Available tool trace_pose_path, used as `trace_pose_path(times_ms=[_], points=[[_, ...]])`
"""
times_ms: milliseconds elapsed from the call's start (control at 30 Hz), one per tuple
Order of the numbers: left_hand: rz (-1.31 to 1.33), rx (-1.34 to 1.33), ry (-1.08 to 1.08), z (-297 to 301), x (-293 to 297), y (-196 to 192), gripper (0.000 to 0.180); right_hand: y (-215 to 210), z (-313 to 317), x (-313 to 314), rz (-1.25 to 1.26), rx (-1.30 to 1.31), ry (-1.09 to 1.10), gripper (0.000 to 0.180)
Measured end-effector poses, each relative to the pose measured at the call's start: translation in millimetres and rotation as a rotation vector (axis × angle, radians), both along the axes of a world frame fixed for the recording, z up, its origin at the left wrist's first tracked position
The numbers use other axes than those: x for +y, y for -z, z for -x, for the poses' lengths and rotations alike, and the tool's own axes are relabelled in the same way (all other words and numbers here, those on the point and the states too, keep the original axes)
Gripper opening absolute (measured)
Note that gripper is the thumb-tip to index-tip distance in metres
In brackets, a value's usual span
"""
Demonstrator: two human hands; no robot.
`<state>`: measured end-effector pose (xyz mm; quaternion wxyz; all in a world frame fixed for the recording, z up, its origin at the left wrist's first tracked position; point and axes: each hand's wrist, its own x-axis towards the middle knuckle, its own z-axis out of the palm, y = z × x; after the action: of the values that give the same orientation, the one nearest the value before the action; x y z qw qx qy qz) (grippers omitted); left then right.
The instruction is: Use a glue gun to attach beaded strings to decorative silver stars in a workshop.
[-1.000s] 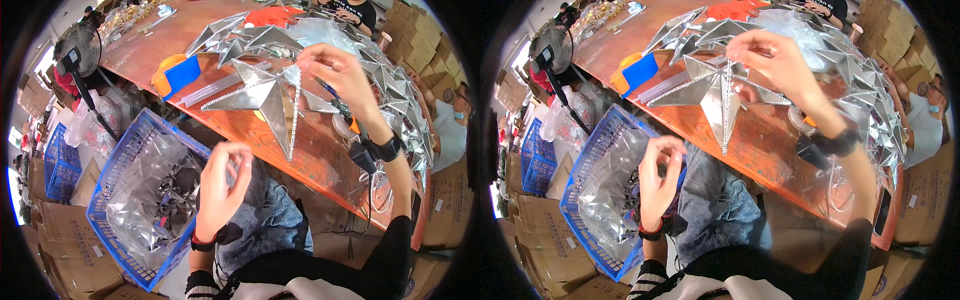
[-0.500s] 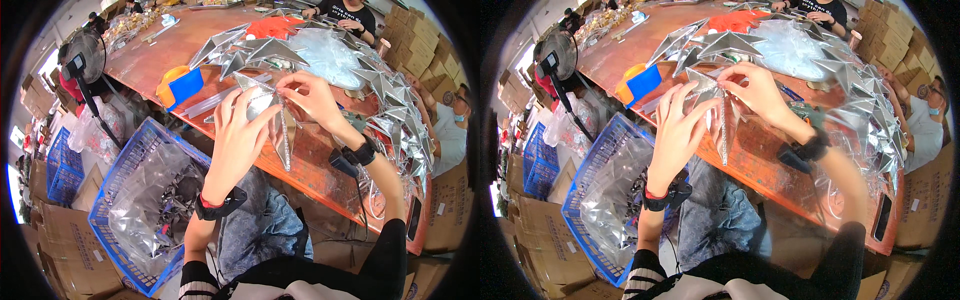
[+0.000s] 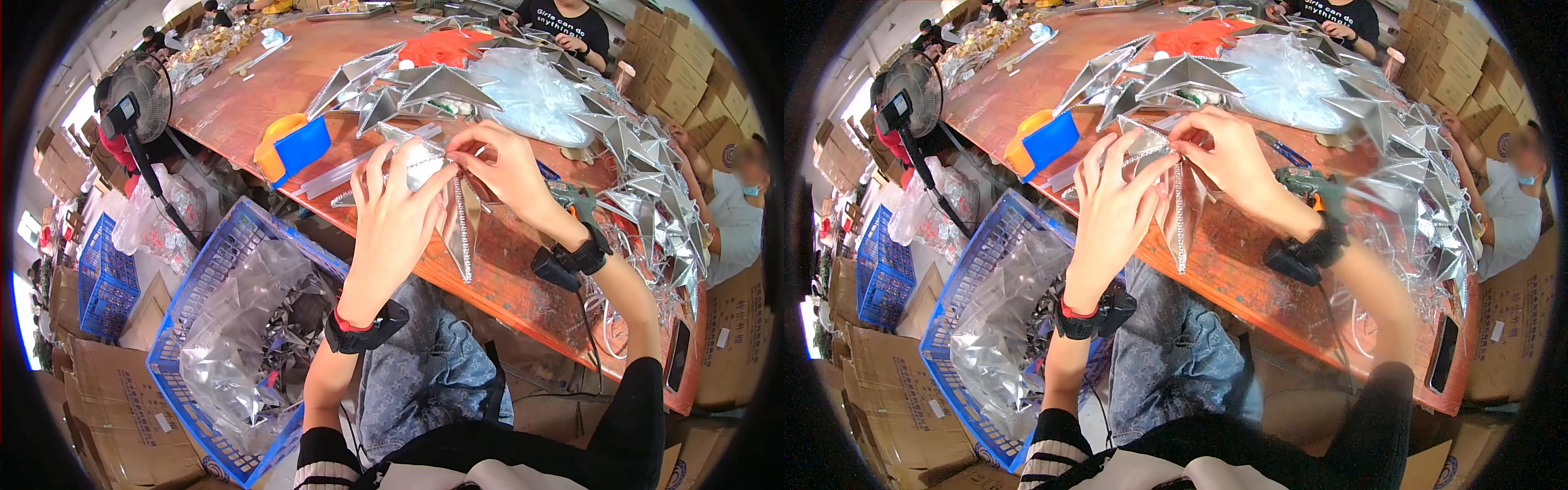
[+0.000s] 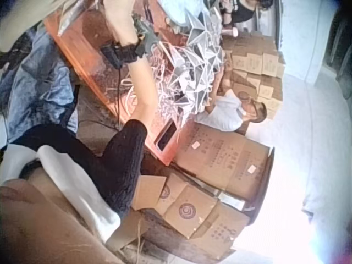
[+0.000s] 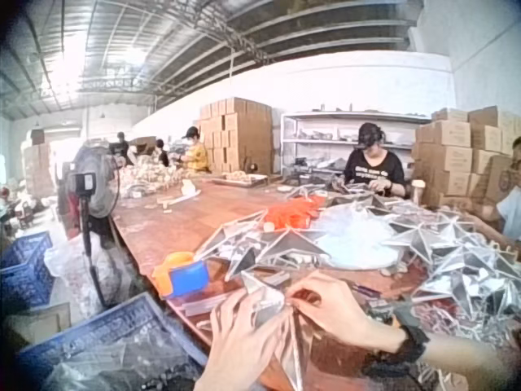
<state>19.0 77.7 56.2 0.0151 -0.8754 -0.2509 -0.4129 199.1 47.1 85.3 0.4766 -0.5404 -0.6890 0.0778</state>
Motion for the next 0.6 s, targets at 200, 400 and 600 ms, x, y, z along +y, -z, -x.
trace_pose_path(times_ms=[200,400,600], points=[[0.019,-0.005,-0.001,0,1,1,0.038,0,-2,2,0.006,0.035,0.027,0.013],[0.015,-0.012,-0.015,0,-1,1,0.039,-7,-5,-8,0.011,-0.025,-0.022,0.012],[0.025,-0.024,-0.017,-1,-3,3,0.039,-5,-4,-12,-0.012,-0.130,-0.014,0.012]])
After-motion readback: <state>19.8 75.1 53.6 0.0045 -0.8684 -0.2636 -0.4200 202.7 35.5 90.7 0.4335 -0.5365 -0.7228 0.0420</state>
